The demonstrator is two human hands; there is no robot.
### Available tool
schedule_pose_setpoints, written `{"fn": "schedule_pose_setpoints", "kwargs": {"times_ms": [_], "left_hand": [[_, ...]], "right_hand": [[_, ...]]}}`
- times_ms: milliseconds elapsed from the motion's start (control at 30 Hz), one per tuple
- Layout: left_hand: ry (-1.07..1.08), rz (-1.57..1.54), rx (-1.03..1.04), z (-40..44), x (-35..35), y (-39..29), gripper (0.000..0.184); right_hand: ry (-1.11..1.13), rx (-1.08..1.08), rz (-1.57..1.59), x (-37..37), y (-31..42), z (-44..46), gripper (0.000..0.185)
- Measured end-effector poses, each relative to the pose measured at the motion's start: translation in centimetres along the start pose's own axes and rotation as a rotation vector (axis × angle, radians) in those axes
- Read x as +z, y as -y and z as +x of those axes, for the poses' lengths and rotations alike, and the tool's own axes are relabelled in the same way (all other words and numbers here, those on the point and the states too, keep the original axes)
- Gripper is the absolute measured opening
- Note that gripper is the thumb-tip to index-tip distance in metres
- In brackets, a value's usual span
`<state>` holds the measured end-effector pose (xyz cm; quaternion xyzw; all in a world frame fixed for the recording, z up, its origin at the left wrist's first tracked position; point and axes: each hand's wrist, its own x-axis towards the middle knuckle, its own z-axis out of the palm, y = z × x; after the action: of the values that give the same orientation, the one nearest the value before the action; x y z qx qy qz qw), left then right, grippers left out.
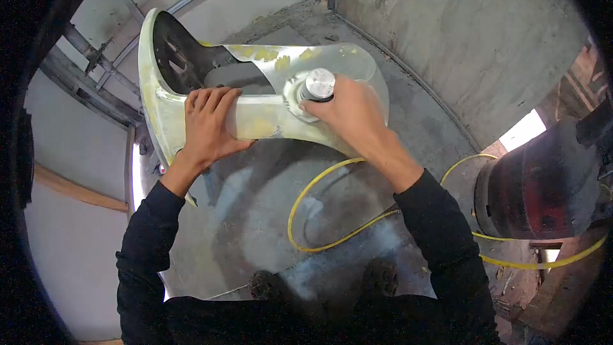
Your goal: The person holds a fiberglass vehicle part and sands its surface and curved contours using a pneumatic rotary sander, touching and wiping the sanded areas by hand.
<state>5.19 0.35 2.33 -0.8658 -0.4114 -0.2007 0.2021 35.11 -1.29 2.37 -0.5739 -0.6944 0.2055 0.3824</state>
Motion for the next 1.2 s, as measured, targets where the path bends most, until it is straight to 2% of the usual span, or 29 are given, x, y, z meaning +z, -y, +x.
{"fn": "schedule_pose_setpoints", "kwargs": {"times_ms": [233,533,633,733,1200], "left_hand": [[0.017,0.018,-0.001,0.1,-0.1,-0.3,0.092],[-0.015,0.015,0.015,0.1,0.2,0.0,0.090],[-0.018,0.021,0.017,0.1,0.3,-0.1,0.090],[-0.017,0.016,0.013,0.3,0.2,-0.3,0.090],[-0.006,0.019,0.011,0.4,0.0,0.0,0.088]], "right_hand": [[0.015,0.013,-0.053,0.6,0.0,0.6,0.039],[0.012,0.013,-0.024,0.6,0.3,0.4,0.041],[-0.014,0.006,-0.018,0.5,0.3,0.3,0.048],[0.001,0.024,-0.032,0.8,0.1,0.5,0.043],[-0.016,0.048,-0.050,-0.1,-1.6,-0.1,0.047]]}}
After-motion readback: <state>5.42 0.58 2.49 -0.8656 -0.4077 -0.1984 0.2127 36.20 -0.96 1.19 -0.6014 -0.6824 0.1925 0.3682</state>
